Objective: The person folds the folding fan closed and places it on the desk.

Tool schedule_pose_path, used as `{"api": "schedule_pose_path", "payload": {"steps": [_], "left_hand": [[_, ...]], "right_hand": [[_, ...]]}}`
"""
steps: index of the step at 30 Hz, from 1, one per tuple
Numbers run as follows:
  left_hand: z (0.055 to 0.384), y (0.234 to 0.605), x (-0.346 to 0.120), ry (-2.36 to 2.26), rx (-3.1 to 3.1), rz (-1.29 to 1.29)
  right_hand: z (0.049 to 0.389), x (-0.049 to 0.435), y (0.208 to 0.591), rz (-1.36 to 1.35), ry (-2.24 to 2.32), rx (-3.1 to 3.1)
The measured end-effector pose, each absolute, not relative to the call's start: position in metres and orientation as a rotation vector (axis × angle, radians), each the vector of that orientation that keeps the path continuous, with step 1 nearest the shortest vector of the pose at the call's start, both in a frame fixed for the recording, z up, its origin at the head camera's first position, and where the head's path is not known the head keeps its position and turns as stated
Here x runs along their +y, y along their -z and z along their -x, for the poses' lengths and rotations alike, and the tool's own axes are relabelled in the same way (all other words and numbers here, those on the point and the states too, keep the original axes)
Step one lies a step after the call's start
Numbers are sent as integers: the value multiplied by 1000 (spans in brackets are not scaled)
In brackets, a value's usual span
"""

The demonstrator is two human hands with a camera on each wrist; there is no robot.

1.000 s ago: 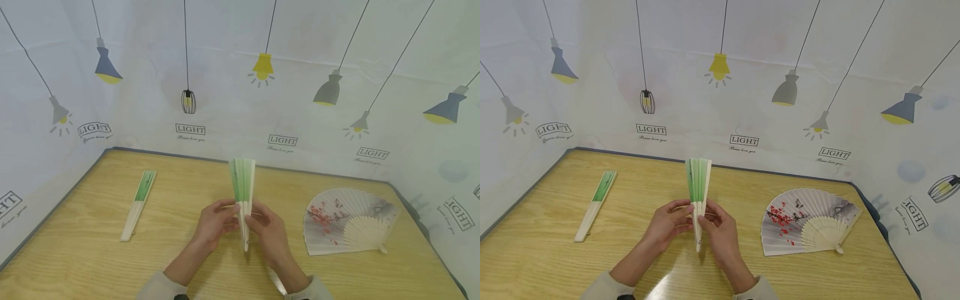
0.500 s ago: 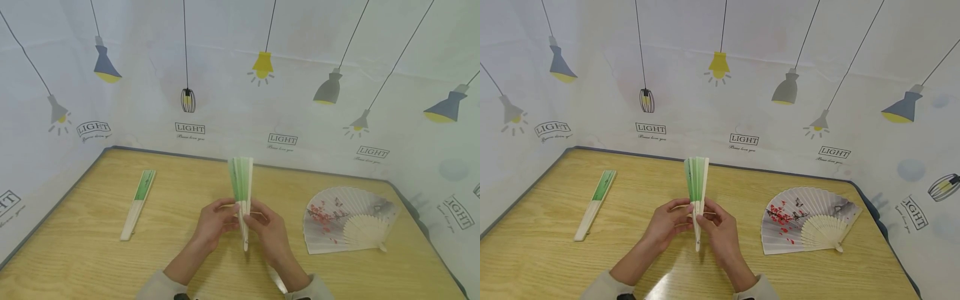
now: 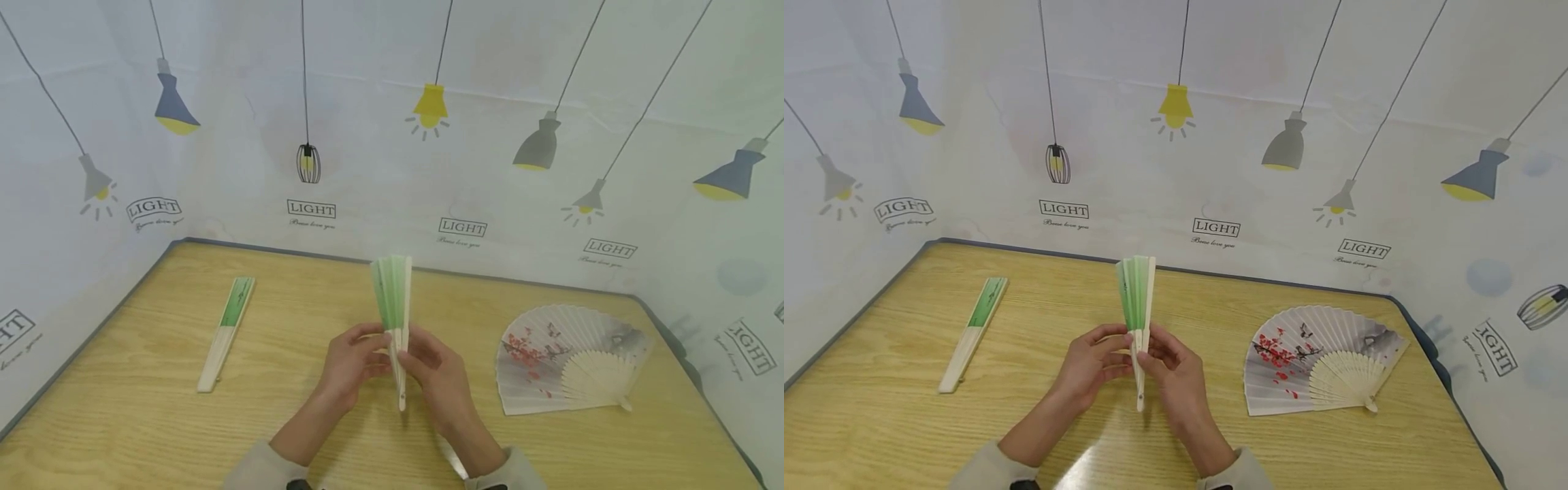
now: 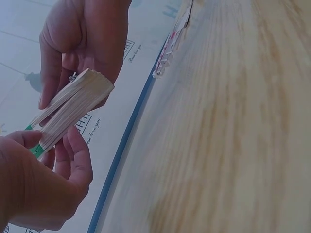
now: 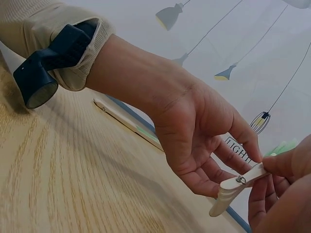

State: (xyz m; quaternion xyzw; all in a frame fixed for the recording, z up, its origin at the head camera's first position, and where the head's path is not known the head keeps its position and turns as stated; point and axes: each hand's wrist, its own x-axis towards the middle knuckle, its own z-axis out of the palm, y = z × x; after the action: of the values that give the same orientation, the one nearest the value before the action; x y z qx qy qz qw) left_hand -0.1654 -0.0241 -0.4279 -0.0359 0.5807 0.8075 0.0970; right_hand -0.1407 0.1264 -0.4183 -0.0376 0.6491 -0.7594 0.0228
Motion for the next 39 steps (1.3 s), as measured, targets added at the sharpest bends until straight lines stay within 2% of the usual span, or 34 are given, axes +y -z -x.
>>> {"api": "schedule_pose_path", "payload": {"steps": [23, 39], "left_hand": [[164, 426, -25, -2361, 1725, 44], [165, 424, -30, -2362, 1746, 90]], "right_hand": [[141, 127, 419, 212, 2270, 2167], [140, 121, 419, 333, 2216, 2216]]}}
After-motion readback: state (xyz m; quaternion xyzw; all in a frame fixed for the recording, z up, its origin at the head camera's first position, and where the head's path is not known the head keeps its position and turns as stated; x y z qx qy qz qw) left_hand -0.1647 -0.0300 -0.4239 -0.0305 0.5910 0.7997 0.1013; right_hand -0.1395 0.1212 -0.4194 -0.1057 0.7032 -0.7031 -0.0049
